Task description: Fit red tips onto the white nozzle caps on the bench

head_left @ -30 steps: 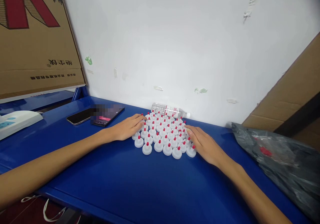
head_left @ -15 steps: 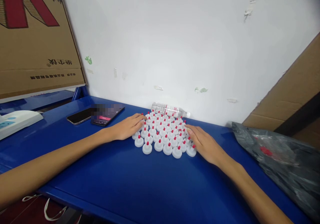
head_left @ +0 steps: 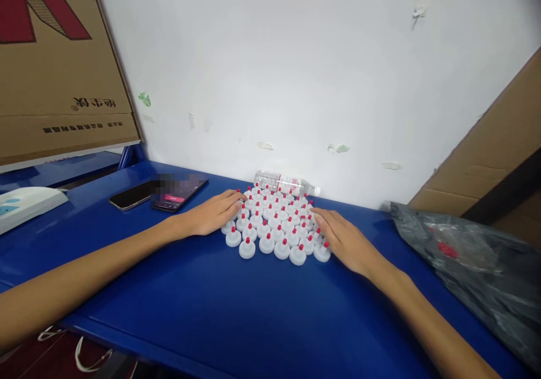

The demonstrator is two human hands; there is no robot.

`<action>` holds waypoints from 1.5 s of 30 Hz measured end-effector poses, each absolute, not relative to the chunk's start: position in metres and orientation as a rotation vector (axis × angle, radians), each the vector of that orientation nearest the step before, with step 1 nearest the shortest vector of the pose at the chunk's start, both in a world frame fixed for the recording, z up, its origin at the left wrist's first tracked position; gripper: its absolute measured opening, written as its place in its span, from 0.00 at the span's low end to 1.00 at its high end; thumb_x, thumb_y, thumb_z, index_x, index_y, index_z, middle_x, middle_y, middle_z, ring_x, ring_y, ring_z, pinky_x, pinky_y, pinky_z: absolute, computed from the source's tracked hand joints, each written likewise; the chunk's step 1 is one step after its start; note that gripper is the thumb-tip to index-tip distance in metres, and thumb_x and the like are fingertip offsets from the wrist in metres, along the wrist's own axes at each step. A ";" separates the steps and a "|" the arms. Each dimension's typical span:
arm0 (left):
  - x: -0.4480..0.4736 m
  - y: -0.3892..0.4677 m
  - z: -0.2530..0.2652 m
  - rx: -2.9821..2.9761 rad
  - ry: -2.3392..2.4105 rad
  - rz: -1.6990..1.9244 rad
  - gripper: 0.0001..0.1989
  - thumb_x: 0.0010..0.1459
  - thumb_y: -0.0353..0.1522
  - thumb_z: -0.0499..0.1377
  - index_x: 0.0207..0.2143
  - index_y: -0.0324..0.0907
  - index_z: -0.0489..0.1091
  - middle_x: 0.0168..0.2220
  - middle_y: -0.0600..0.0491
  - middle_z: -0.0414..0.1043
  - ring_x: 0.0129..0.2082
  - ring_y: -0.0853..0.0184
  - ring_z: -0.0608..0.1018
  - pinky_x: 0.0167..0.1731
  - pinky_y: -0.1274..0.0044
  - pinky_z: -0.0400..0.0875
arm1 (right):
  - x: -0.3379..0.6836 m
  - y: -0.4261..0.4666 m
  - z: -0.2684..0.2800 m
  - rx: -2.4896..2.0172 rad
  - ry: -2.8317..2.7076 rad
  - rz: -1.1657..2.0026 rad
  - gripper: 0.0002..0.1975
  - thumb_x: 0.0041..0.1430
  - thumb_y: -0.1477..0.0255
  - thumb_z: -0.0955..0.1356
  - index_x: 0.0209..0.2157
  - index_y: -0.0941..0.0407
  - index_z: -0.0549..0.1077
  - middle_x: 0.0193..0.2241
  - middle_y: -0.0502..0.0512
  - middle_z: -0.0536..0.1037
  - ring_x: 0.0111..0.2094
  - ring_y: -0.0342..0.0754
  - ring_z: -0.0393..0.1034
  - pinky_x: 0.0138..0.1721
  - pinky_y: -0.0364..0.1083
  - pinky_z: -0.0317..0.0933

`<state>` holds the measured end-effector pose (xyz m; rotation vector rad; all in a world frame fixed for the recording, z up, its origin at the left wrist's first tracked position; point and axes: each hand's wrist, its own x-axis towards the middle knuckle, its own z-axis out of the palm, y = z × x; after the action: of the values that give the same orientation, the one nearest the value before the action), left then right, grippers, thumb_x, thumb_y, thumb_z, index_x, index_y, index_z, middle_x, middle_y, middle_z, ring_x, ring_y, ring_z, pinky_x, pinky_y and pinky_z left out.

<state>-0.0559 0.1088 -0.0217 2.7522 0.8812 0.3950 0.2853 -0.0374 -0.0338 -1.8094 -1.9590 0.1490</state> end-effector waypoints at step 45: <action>-0.055 0.106 -0.019 2.709 0.936 0.357 0.28 0.76 0.45 0.35 0.64 0.44 0.62 0.64 0.47 0.64 0.66 0.58 0.65 0.68 0.63 0.58 | 0.282 -0.040 -0.027 -1.867 -1.962 0.146 0.29 0.74 0.53 0.51 0.65 0.46 0.67 0.62 0.57 0.73 0.60 0.58 0.72 0.60 0.60 0.66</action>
<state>-0.0547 0.1060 -0.0190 2.7093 0.9364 0.3573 0.2822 -0.0403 -0.0266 -1.8675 -1.9618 0.1463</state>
